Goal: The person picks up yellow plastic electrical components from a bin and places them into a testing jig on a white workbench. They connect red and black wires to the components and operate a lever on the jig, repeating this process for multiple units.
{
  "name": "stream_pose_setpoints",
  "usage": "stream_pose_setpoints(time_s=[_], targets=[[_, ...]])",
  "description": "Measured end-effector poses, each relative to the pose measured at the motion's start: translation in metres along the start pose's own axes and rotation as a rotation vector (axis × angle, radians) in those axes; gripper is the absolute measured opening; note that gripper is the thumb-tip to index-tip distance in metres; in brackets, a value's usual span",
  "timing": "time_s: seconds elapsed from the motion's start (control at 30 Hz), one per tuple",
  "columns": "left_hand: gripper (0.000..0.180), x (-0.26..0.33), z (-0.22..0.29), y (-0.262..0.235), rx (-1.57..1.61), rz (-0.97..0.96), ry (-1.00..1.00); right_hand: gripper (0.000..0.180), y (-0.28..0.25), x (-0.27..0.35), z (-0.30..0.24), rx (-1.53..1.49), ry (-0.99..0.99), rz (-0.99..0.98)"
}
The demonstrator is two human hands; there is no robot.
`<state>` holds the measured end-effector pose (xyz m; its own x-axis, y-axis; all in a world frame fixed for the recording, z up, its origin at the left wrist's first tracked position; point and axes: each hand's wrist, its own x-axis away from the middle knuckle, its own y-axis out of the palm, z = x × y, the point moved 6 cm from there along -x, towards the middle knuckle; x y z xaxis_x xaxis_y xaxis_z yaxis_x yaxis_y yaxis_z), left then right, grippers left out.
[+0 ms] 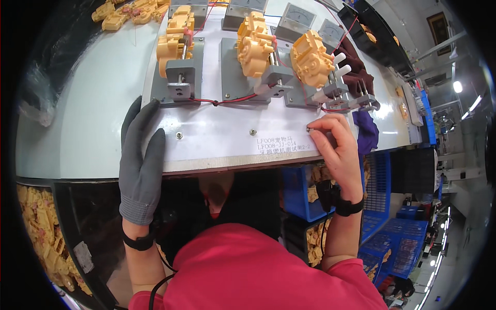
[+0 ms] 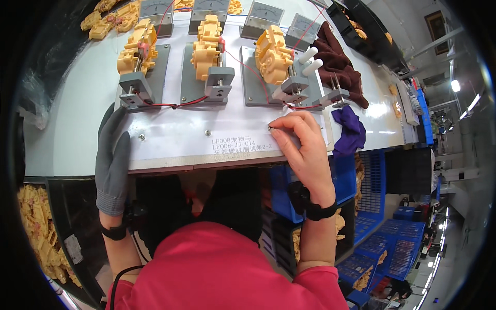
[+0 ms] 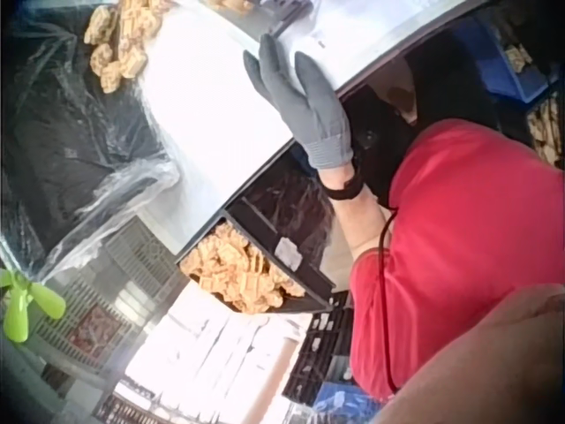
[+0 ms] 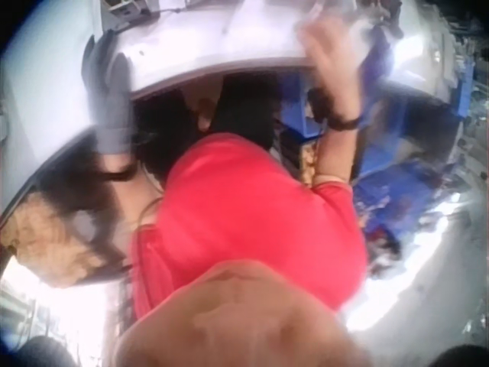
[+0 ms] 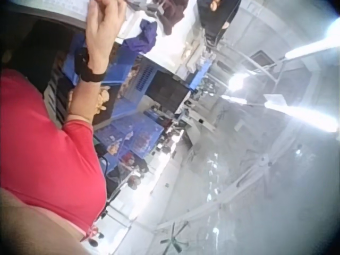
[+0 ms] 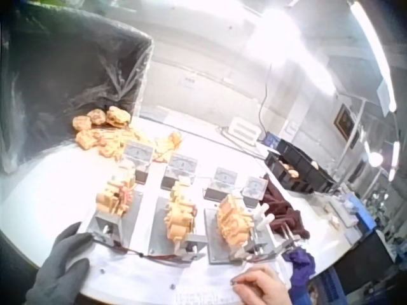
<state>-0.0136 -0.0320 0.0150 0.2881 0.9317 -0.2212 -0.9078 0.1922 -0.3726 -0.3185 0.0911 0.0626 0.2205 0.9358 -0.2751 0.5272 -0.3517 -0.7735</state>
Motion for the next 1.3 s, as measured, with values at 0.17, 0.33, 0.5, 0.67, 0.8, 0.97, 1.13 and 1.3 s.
stream_pose_setpoints(time_s=[0.17,0.33,0.5,0.67,0.8,0.97,1.13,1.3], targets=[[0.044,0.001,0.0,0.0,-0.03,-0.001,0.011,0.008,0.004,0.0,0.003,-0.014,0.038,0.056],[0.043,0.001,0.001,0.0,-0.023,-0.014,0.022,0.006,0.006,-0.001,-0.001,0.012,0.032,0.085],[0.042,0.001,-0.001,0.0,0.018,0.011,0.032,0.012,0.005,-0.001,-0.002,0.006,0.056,0.082],[0.041,0.001,0.001,-0.002,0.035,0.011,0.055,0.023,0.003,0.01,-0.04,0.102,-0.055,0.191],[0.04,0.002,-0.002,-0.002,0.083,0.036,0.066,0.026,0.039,0.004,-0.075,0.012,-0.073,-0.012],[0.039,0.002,-0.004,-0.001,0.111,0.042,0.108,0.014,0.062,-0.01,-0.074,0.032,-0.06,-0.007],[0.039,0.003,-0.003,-0.001,0.138,0.052,0.116,0.006,0.066,-0.013,-0.073,0.01,-0.068,0.036],[0.04,0.005,-0.005,-0.004,0.162,0.061,0.078,0.007,0.069,-0.015,-0.072,-0.045,-0.034,0.029]])
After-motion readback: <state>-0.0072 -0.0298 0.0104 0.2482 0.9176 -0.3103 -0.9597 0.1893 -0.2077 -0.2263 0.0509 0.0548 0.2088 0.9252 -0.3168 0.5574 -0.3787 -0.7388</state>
